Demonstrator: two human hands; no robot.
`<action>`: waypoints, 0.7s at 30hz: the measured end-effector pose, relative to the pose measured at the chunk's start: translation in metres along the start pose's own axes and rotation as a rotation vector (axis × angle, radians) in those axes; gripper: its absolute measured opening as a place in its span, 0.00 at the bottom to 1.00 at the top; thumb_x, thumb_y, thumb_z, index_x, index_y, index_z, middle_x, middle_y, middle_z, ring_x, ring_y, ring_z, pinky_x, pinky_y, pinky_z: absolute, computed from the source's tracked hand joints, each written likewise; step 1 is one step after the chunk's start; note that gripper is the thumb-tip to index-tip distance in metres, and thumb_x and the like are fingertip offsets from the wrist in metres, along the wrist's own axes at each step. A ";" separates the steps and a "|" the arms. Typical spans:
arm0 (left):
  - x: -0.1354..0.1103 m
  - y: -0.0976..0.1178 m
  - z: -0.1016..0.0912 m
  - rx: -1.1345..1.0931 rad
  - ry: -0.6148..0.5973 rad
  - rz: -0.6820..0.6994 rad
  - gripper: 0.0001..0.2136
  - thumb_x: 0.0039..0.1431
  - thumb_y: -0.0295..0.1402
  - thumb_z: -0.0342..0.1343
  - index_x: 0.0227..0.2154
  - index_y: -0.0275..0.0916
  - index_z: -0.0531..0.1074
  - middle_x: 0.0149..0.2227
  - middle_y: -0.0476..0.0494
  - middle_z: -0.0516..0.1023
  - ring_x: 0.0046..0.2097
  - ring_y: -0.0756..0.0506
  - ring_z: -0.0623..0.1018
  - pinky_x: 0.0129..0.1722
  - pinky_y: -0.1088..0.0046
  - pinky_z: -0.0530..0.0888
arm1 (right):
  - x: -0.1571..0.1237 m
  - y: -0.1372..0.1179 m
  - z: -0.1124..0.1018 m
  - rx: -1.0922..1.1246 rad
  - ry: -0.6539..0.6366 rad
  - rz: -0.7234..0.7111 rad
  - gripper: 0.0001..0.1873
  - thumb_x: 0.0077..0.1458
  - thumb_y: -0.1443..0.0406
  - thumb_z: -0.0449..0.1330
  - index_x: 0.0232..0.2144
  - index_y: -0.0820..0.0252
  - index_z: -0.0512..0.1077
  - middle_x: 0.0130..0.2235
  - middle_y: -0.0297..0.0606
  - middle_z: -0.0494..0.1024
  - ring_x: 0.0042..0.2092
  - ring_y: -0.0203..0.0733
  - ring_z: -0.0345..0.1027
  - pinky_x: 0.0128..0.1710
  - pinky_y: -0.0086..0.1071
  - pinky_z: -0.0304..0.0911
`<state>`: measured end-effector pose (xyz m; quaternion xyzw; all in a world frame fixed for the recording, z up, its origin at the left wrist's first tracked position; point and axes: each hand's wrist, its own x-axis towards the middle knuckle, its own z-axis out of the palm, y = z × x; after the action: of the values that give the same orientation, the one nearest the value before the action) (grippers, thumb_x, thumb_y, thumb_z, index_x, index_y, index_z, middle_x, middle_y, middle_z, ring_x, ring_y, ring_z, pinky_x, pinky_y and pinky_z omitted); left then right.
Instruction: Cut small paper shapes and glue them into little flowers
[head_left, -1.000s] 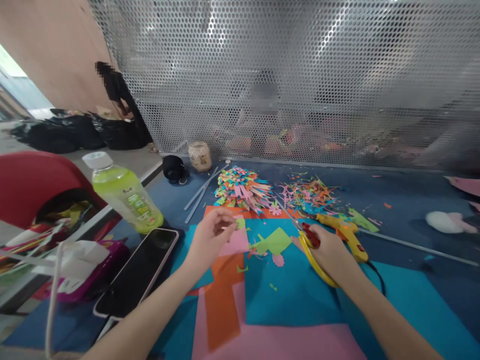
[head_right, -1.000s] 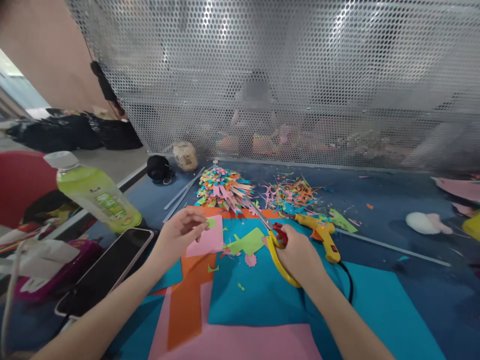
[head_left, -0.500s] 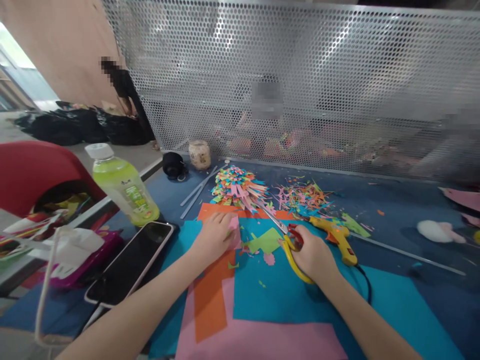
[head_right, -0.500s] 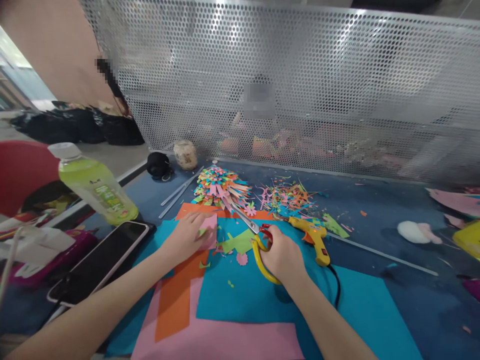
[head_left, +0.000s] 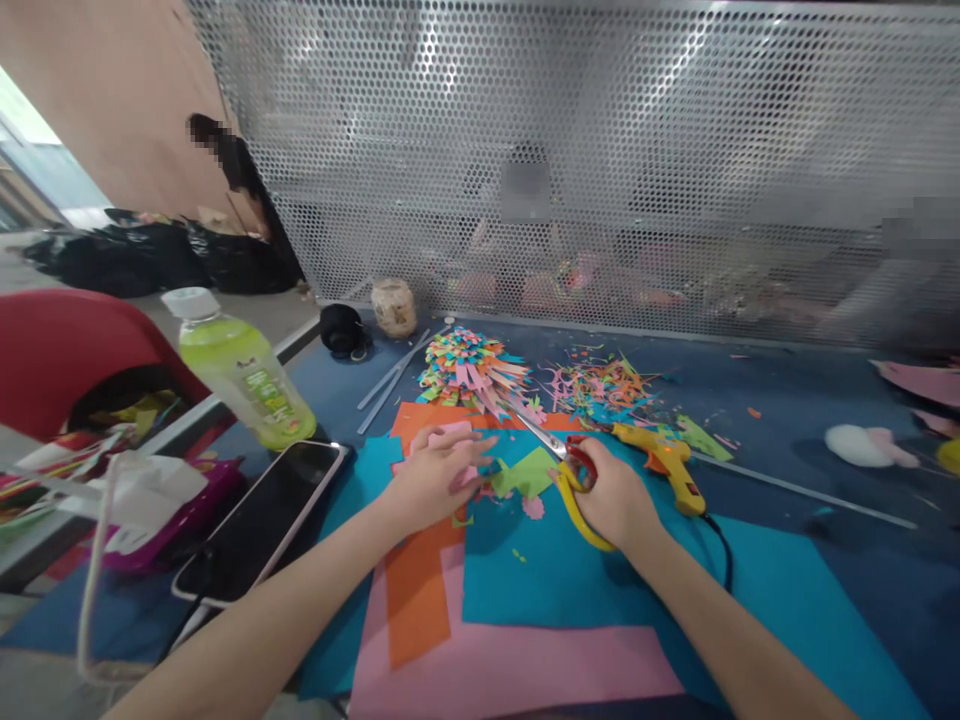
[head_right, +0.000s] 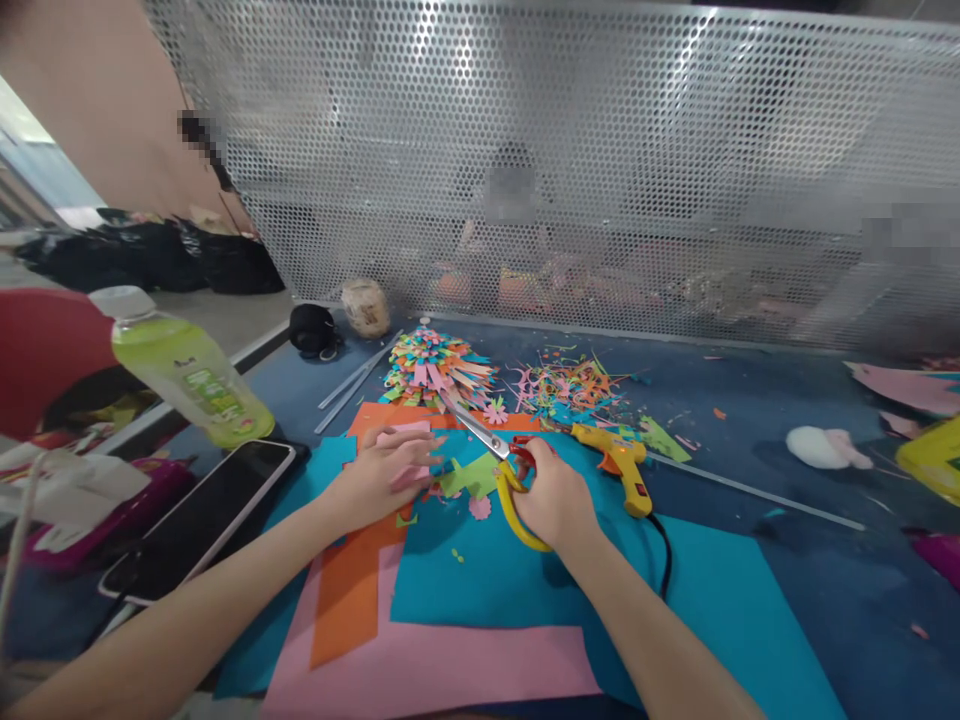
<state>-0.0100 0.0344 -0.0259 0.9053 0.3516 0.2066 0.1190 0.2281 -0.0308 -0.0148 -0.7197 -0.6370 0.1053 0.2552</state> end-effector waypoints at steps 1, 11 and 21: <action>-0.001 0.001 0.000 0.000 0.003 0.017 0.15 0.56 0.36 0.51 0.47 0.46 0.69 0.48 0.44 0.75 0.55 0.41 0.69 0.54 0.58 0.57 | 0.000 0.000 0.000 -0.002 0.001 -0.002 0.16 0.47 0.56 0.56 0.37 0.57 0.67 0.31 0.37 0.76 0.30 0.42 0.68 0.25 0.30 0.55; -0.007 0.008 0.007 -0.037 0.038 0.079 0.26 0.52 0.43 0.55 0.54 0.44 0.62 0.46 0.40 0.76 0.53 0.40 0.70 0.54 0.57 0.53 | -0.001 -0.001 0.006 0.200 -0.041 -0.113 0.15 0.45 0.63 0.57 0.38 0.59 0.63 0.39 0.42 0.74 0.40 0.43 0.69 0.39 0.32 0.62; -0.006 0.012 0.014 -0.089 0.034 0.138 0.17 0.57 0.31 0.50 0.50 0.44 0.65 0.37 0.41 0.80 0.48 0.42 0.73 0.52 0.56 0.53 | -0.009 -0.010 0.002 0.278 -0.030 -0.236 0.11 0.45 0.66 0.58 0.34 0.58 0.63 0.39 0.40 0.76 0.39 0.43 0.71 0.36 0.29 0.64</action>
<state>-0.0005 0.0208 -0.0361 0.9175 0.2807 0.2453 0.1384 0.2166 -0.0386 -0.0134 -0.5961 -0.7001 0.1728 0.3533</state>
